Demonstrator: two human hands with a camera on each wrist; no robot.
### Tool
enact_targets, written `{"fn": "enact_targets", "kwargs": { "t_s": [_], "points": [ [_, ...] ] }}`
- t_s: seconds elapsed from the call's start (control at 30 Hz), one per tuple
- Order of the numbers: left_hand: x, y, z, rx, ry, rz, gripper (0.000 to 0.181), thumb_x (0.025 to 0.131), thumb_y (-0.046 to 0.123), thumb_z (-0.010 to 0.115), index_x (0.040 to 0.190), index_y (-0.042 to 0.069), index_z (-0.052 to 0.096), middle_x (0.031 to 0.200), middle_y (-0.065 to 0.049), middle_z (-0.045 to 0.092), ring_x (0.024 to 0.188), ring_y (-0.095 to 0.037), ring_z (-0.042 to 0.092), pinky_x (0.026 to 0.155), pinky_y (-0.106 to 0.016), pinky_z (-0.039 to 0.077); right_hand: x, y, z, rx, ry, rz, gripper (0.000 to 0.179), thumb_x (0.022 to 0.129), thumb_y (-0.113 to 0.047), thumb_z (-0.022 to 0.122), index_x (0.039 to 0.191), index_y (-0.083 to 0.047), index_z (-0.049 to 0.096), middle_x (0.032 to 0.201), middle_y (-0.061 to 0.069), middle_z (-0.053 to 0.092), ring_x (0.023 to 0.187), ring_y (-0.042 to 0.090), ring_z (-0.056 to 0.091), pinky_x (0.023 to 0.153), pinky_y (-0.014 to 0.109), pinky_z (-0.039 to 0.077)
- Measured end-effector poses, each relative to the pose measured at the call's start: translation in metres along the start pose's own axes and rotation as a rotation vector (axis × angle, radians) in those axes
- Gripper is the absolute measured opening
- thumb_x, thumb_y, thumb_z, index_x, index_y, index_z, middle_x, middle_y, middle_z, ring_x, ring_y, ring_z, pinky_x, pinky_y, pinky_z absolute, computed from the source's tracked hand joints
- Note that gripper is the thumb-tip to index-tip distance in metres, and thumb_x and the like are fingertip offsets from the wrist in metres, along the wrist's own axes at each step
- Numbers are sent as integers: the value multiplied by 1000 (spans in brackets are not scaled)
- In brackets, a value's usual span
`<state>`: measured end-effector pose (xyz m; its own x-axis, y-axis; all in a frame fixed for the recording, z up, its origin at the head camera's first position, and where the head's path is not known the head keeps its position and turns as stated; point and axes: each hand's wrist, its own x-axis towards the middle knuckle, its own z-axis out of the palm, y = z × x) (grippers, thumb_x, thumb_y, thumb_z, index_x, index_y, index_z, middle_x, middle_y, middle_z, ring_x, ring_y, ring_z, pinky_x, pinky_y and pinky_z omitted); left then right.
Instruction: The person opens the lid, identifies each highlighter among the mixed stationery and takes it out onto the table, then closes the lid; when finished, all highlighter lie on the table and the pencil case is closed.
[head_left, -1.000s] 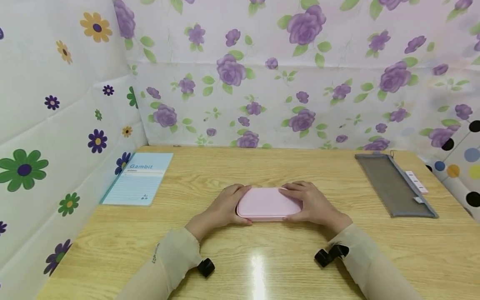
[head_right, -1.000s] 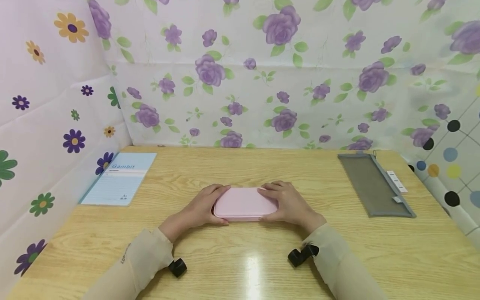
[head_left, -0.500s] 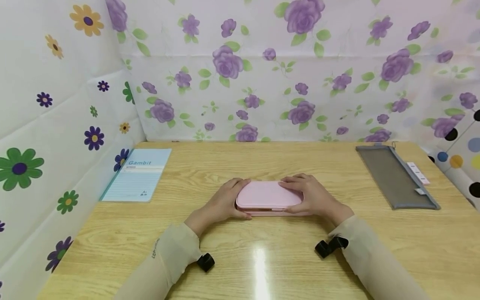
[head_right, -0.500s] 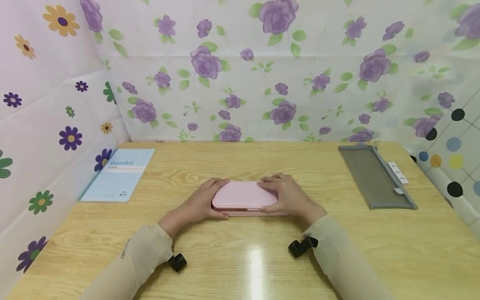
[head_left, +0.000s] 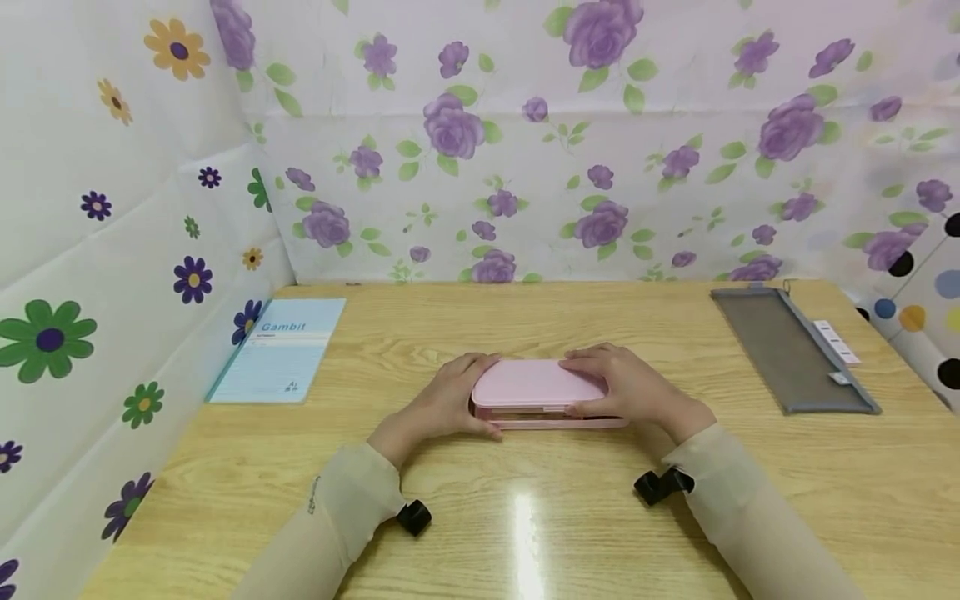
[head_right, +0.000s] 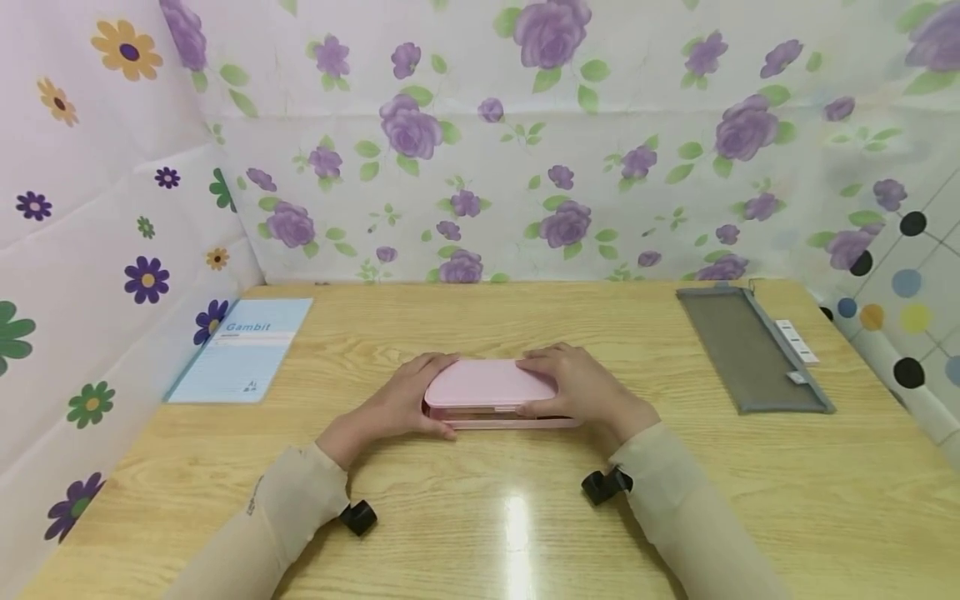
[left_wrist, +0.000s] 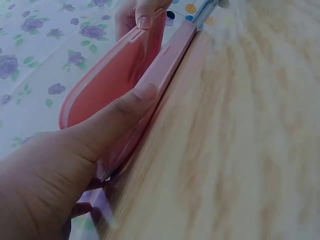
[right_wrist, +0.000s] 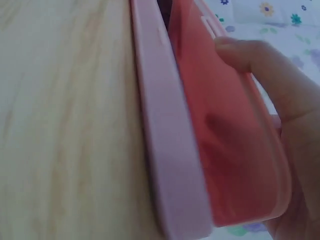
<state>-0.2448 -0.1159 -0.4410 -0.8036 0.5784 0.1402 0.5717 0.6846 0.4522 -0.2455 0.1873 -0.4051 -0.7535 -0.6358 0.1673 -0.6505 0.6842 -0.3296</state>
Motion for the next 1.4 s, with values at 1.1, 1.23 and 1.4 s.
{"fn": "enact_targets", "kwargs": {
  "t_s": [1.1,1.23,1.4],
  "points": [
    [-26,4,-26,42,17,-150,108,64,60,80,151,15,33,150,-12,39,138,-33,36,117,-54,24,-1,-32,-38,-280,378,6,25,80,-20,78,102,-8,72,82,1,62,77,17,58,62,30,54],
    [-26,8,-24,84,35,-132,102,66,60,80,147,12,40,146,-12,43,136,-33,39,117,-52,25,1,-31,-35,-292,464,16,26,78,-19,80,99,-8,72,81,2,63,76,17,58,61,30,55],
    [-27,12,-19,152,36,-108,99,65,62,78,143,10,46,142,-11,49,133,-31,43,117,-50,28,3,-31,-30,-264,528,25,22,79,-15,79,98,-7,72,83,5,67,78,20,58,62,31,56]
  ]
}}
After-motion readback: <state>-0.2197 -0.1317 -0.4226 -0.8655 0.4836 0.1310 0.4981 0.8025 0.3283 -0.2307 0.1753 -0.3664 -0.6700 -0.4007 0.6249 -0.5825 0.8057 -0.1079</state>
